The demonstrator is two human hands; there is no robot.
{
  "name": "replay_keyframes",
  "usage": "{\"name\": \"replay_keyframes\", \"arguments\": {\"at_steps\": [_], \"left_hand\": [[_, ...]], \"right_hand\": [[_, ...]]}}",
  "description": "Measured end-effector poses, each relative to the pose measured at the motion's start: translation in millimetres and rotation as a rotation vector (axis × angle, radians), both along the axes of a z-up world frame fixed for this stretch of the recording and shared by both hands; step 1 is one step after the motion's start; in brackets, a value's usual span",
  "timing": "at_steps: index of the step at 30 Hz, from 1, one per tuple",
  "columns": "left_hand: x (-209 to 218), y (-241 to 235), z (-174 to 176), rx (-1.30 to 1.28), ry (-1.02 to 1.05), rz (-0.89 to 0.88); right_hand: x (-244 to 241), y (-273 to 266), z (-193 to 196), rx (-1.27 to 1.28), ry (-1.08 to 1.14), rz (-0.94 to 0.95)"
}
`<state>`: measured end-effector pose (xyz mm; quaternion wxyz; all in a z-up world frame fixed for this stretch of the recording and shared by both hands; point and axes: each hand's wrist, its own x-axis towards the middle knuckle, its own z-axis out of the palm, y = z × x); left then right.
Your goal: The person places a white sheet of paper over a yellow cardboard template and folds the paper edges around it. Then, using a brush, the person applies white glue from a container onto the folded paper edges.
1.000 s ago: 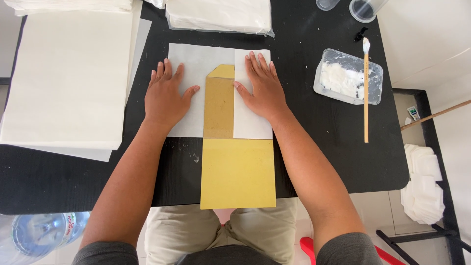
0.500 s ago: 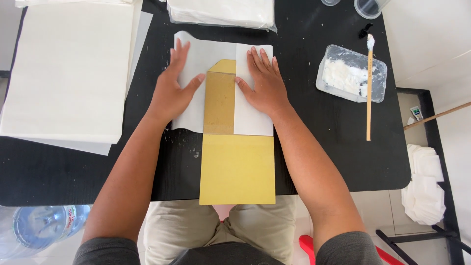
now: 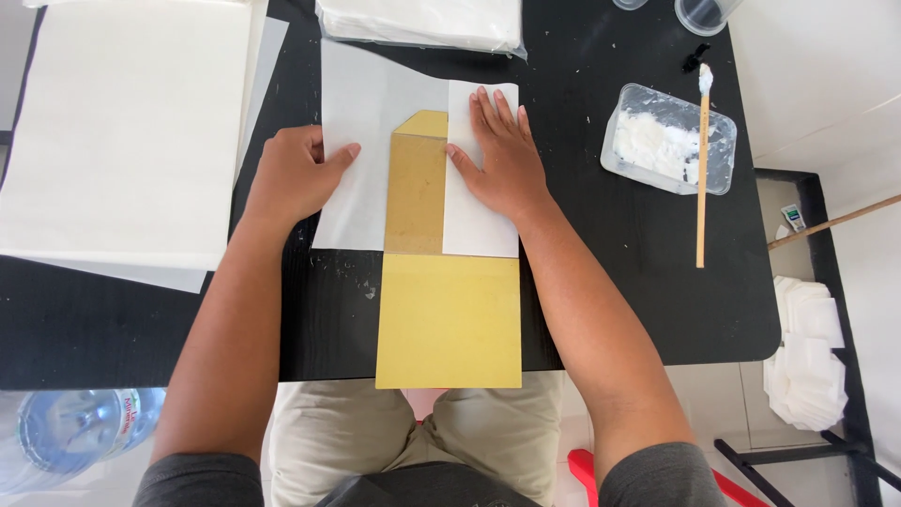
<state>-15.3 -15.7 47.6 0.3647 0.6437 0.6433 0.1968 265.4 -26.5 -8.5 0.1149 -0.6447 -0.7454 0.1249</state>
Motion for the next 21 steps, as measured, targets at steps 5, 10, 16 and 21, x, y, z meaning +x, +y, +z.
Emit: {"name": "replay_keyframes", "arguments": {"at_steps": [5,10,16,21], "left_hand": [[-6,-1,10,0.077,-0.031,0.004],[-1,0,16,0.113,-0.051,-0.033],[27,-3,32,0.159,-0.11,-0.124],[62,-2,28,0.177,-0.074,-0.221]], "right_hand": [[-2,0,2,-0.006,-0.009,0.005],[-2,0,2,-0.006,-0.015,-0.001],[0,2,-3,0.016,-0.029,-0.002],[0,1,-3,0.032,-0.037,0.007]]}}
